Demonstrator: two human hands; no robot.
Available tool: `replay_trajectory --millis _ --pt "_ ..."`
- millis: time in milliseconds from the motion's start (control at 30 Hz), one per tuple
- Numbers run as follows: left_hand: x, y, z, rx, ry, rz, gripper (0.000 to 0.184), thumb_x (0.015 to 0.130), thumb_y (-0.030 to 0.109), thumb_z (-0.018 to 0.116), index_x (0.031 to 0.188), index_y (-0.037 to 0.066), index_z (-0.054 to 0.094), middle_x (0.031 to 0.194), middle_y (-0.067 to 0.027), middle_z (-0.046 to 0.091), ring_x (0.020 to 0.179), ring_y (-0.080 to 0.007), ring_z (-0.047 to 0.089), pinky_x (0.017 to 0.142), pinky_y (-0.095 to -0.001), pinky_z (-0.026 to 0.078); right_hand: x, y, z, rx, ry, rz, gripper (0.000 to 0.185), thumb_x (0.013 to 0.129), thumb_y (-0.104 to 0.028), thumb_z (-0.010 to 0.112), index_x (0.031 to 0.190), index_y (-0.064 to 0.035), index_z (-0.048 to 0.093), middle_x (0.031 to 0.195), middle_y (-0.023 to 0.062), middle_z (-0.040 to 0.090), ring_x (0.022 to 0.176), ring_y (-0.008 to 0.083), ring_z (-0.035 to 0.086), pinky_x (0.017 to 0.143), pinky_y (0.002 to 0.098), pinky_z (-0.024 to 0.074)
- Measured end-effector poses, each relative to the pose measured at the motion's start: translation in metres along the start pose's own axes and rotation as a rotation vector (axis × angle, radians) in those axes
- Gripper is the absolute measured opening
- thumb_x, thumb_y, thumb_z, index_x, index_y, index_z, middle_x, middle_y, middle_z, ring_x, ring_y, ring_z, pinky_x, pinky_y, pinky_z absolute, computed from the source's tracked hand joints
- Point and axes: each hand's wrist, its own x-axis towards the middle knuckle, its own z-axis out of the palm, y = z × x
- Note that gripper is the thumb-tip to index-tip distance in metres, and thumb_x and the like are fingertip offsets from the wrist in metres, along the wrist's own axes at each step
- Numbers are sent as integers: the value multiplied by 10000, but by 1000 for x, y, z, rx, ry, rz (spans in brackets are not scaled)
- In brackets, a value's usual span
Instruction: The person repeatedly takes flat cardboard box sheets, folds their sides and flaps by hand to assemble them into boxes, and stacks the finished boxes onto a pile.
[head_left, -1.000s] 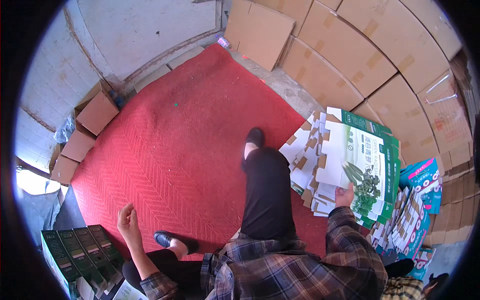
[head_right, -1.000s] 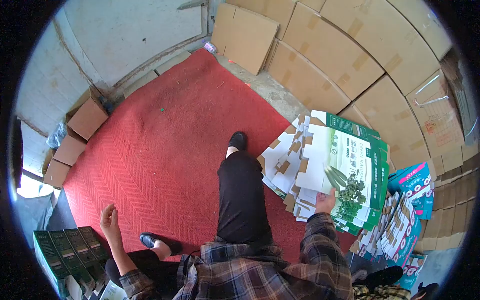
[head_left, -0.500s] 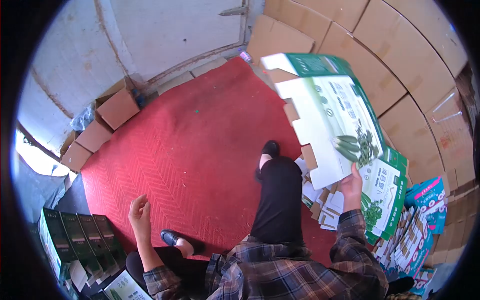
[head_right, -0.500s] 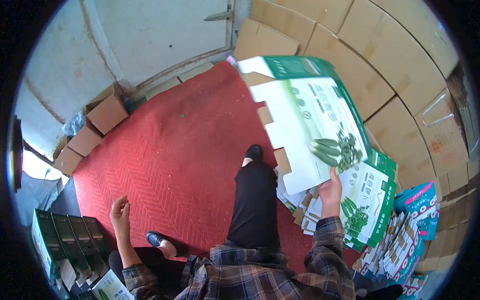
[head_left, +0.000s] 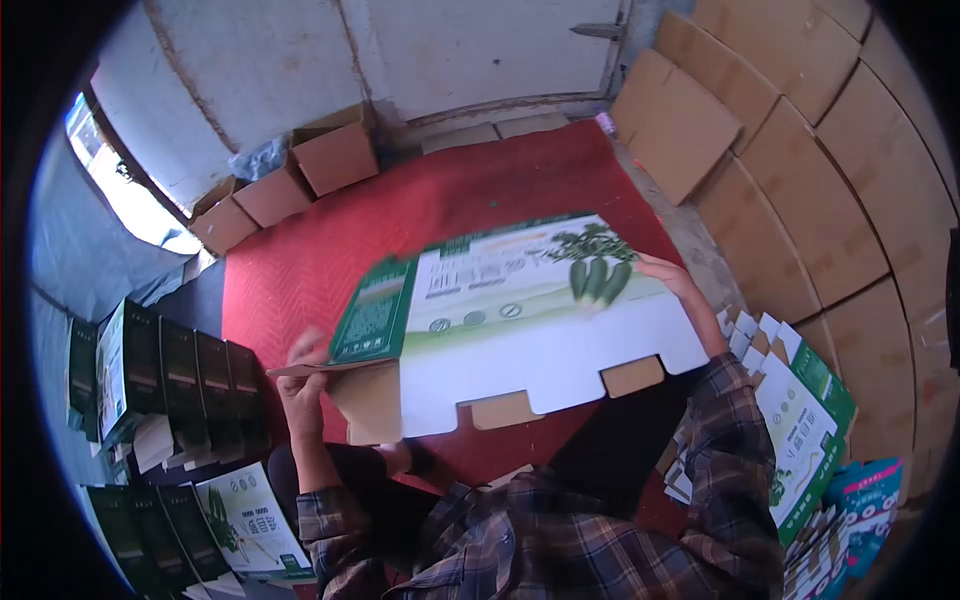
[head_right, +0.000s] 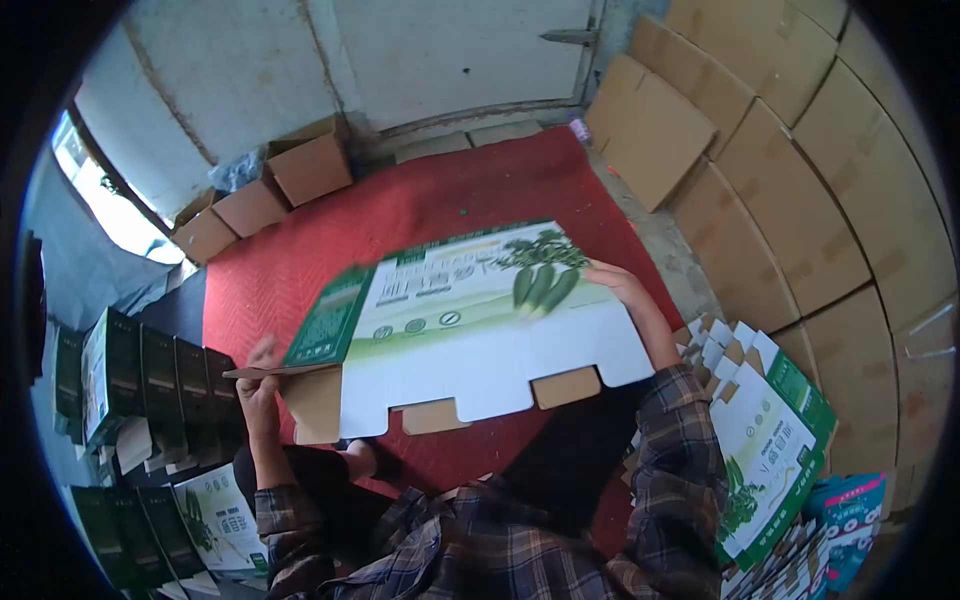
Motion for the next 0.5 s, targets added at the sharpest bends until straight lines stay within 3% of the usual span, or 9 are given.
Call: replay_trajectory --millis 33,100,133,233,267,300,367,400,500 --pt "-1 7 9 -149 11 52 218 825 160 730 975 5 699 1138 -103 663 1068 -204 605 939 -367 468 11 4 4 6 -16 6 380 980 -186 483 1291 23 542 1199 125 638 1027 189 650 899 294 507" --pt "-13 6 3 -355 102 -198 138 872 138 699 952 26 690 1030 -72 686 979 -164 627 882 -323 483 28 12 10 -72 -30 64 323 977 -198 476 1216 -13 589 1110 110 669 969 187 662 873 321 519" --pt "-17 2 2 -347 110 -197 138 872 138 699 952 26 690 1030 -72 686 979 -164 627 882 -323 483 67 40 -19 208 17 117 267 958 -261 497 1068 -57 630 992 90 688 860 223 663 794 357 530" --pt "-22 -13 4 -410 252 -168 143 903 157 682 975 33 673 991 -52 681 904 -138 637 858 -297 481 73 30 17 94 176 203 305 990 -370 468 1006 -84 572 867 99 661 803 240 653 769 416 529" --pt "-22 -18 6 -399 294 -214 164 907 162 681 1003 30 664 979 -49 679 891 -135 636 847 -295 481 77 31 24 18 247 233 418 998 -458 436 1092 -64 539 976 127 641 871 245 637 792 434 525" --pt "-22 -23 9 -390 335 -263 186 911 167 680 1031 27 654 966 -46 677 878 -132 636 835 -294 481 81 38 25 18 246 237 418 998 -458 436 1092 -64 539 976 127 641 871 245 637 792 434 525" --pt "-22 -29 18 -354 358 -330 233 907 188 690 1061 19 648 993 -56 682 883 -135 637 819 -290 479 88 54 26 -94 351 163 525 996 -512 411 1214 -44 506 1163 158 572 1004 252 591 821 454 512" --pt "-20 -34 22 -340 392 -390 240 906 190 690 1066 17 648 993 -57 684 889 -137 638 820 -289 479 88 61 24 -144 361 152 666 974 -559 430 1382 -34 404 1379 195 436 1164 292 518 880 460 491" --pt "-19 -46 23 -357 410 -445 248 903 192 694 1071 13 654 993 -58 688 901 -143 641 830 -291 478 70 47 64 -329 388 67 812 932 -625 465 1463 -30 316 1468 209 357 1281 331 442 957 481 449"
